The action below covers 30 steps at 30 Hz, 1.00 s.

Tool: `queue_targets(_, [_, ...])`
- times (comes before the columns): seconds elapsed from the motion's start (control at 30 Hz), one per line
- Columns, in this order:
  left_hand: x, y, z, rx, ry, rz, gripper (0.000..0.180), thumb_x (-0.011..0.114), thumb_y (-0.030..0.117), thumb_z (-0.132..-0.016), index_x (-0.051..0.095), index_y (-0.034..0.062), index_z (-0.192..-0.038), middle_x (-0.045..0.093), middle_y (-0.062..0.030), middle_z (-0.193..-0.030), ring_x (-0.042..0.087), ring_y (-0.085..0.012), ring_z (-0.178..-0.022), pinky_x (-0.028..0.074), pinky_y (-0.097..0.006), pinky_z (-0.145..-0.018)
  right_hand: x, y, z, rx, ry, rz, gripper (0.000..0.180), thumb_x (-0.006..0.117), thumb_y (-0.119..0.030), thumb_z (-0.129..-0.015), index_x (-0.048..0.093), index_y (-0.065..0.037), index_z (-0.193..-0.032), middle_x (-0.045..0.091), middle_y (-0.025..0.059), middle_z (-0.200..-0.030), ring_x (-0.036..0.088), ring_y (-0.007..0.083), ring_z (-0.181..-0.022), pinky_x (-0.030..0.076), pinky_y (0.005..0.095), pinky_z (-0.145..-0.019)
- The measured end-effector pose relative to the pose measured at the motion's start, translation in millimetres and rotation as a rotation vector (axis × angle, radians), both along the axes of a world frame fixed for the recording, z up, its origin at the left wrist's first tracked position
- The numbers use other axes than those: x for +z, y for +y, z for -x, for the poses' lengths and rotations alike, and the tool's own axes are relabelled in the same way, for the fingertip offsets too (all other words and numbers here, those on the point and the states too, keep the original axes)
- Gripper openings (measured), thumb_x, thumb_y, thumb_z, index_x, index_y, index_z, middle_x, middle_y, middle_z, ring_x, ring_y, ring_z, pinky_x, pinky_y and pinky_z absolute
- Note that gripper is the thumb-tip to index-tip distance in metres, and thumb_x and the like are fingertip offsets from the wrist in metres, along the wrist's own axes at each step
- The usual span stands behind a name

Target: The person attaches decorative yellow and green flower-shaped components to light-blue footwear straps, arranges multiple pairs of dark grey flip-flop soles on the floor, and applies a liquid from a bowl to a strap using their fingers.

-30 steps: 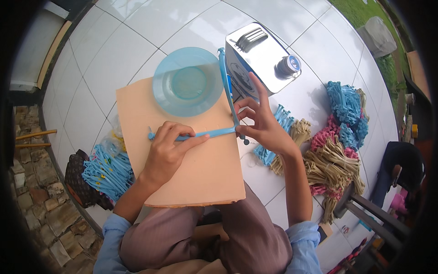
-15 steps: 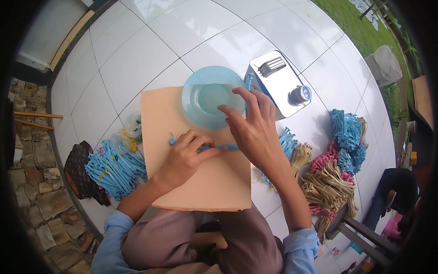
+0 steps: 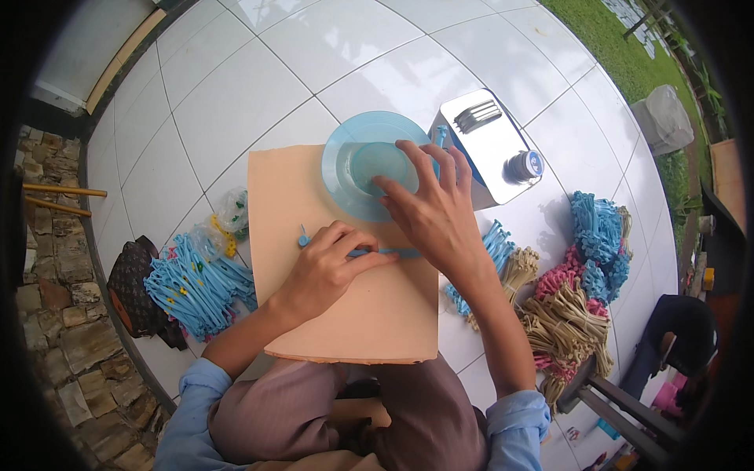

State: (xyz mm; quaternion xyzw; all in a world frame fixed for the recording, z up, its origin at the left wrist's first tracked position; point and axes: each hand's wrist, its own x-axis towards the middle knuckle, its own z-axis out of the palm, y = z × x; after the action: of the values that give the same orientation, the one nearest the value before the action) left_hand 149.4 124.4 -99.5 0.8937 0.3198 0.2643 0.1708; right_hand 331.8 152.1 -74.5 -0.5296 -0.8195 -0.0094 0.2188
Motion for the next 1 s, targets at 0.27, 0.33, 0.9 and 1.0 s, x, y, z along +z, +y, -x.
queue_targets(0.27, [0.2,0.7,0.0,-0.001,-0.006,0.002,0.033,0.060,0.006,-0.066,0.068,0.0162,-0.096,0.054,0.0004,-0.086,0.051,-0.0167,-0.085,0.048,-0.029,-0.073,2.6,-2.9,-0.9,0.025,-0.020,0.002,0.023,0.066,-0.016,-0.071,0.061,-0.017,-0.093,0.044,0.0080,-0.118,0.041,0.0295,-0.110,0.029,0.0504,-0.096])
queue_targets(0.33, [0.8,0.7,-0.2,0.000,0.000,0.004,0.033,0.060,0.005,-0.065,0.068,0.0158,-0.095,0.054,0.0000,-0.086,0.051,-0.0171,-0.085,0.049,-0.029,-0.073,0.5,-3.3,-1.7,0.020,0.018,0.003,0.022,0.066,-0.016,-0.071,0.061,-0.016,-0.092,0.045,0.0079,-0.117,0.042,0.0293,-0.108,0.030,0.0499,-0.095])
queue_targets(0.9, [-2.0,2.4,2.0,0.001,0.023,0.026,0.027,0.058,0.006,-0.068,0.066,0.0154,-0.092,0.052,0.0004,-0.086,0.050,-0.0177,-0.083,0.047,-0.030,-0.073,12.3,4.1,7.0,0.072,-0.066,0.068,0.038,0.064,-0.009,-0.070,0.053,-0.020,-0.104,0.050,0.0048,-0.104,0.051,0.0197,-0.097,0.030,0.0498,-0.096])
queue_targets(1.0, [-2.6,2.4,0.4,0.011,-0.006,-0.004,0.029,0.059,0.006,-0.067,0.067,0.0163,-0.092,0.053,0.0010,-0.084,0.050,-0.0170,-0.079,0.048,-0.029,-0.071,13.7,3.8,6.8,0.078,-0.085,0.064,0.034,0.062,-0.008,-0.071,0.055,-0.021,-0.102,0.050,0.0052,-0.106,0.052,0.0207,-0.097,0.030,0.0497,-0.096])
